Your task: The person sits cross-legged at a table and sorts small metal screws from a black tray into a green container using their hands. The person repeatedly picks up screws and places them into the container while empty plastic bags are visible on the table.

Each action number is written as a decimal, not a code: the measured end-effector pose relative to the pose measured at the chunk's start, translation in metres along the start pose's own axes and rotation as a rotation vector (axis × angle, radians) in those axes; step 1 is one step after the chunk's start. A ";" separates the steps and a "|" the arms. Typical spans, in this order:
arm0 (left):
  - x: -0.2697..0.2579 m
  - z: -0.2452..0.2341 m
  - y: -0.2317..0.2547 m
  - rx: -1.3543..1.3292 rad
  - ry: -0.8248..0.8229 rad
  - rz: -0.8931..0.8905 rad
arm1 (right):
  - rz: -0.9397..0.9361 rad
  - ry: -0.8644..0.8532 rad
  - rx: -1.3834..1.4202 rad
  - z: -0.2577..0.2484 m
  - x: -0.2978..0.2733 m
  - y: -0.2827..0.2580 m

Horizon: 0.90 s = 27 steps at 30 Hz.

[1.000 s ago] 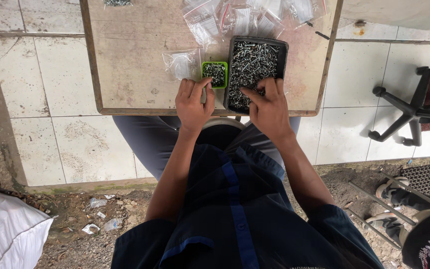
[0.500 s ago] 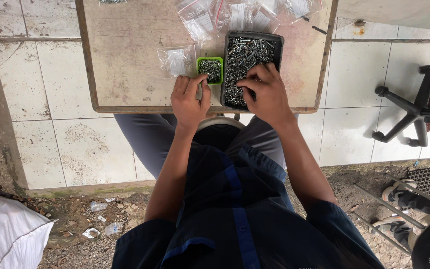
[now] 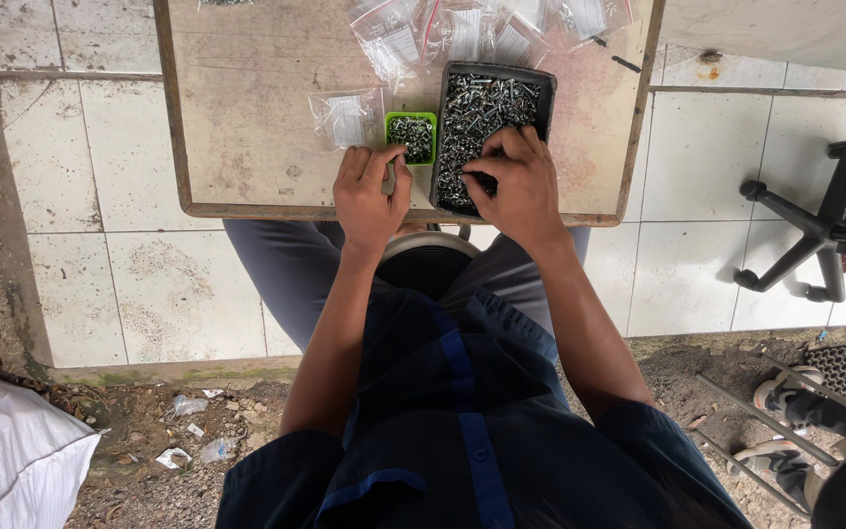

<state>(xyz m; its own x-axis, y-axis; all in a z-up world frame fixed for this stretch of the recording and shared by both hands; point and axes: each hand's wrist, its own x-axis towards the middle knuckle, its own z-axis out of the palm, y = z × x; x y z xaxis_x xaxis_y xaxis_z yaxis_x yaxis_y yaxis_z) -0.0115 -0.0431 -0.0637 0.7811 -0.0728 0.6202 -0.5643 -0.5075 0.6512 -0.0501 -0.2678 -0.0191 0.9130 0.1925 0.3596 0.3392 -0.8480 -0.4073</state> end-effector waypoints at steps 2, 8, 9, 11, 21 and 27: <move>-0.001 0.002 -0.002 -0.001 -0.003 -0.001 | 0.021 -0.010 -0.006 0.002 0.002 0.001; -0.001 0.001 -0.002 0.003 -0.009 -0.006 | 0.076 0.036 0.046 0.012 0.002 0.003; -0.002 0.001 -0.003 0.004 -0.008 -0.006 | 0.073 0.067 0.068 0.013 0.003 0.003; 0.000 0.000 -0.002 -0.030 -0.005 -0.018 | 0.063 0.123 0.199 0.005 0.005 0.004; 0.022 0.005 0.054 0.245 -0.328 0.097 | 0.156 0.364 0.411 -0.010 0.007 -0.004; 0.030 0.028 0.059 0.462 -0.370 0.157 | 0.133 0.371 0.455 -0.015 0.006 -0.007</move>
<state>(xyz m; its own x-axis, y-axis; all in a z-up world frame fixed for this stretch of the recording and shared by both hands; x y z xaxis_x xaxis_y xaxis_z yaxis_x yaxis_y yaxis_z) -0.0134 -0.0995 -0.0191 0.7858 -0.4285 0.4460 -0.5706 -0.7805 0.2555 -0.0510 -0.2680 -0.0013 0.8420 -0.1555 0.5166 0.3650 -0.5410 -0.7577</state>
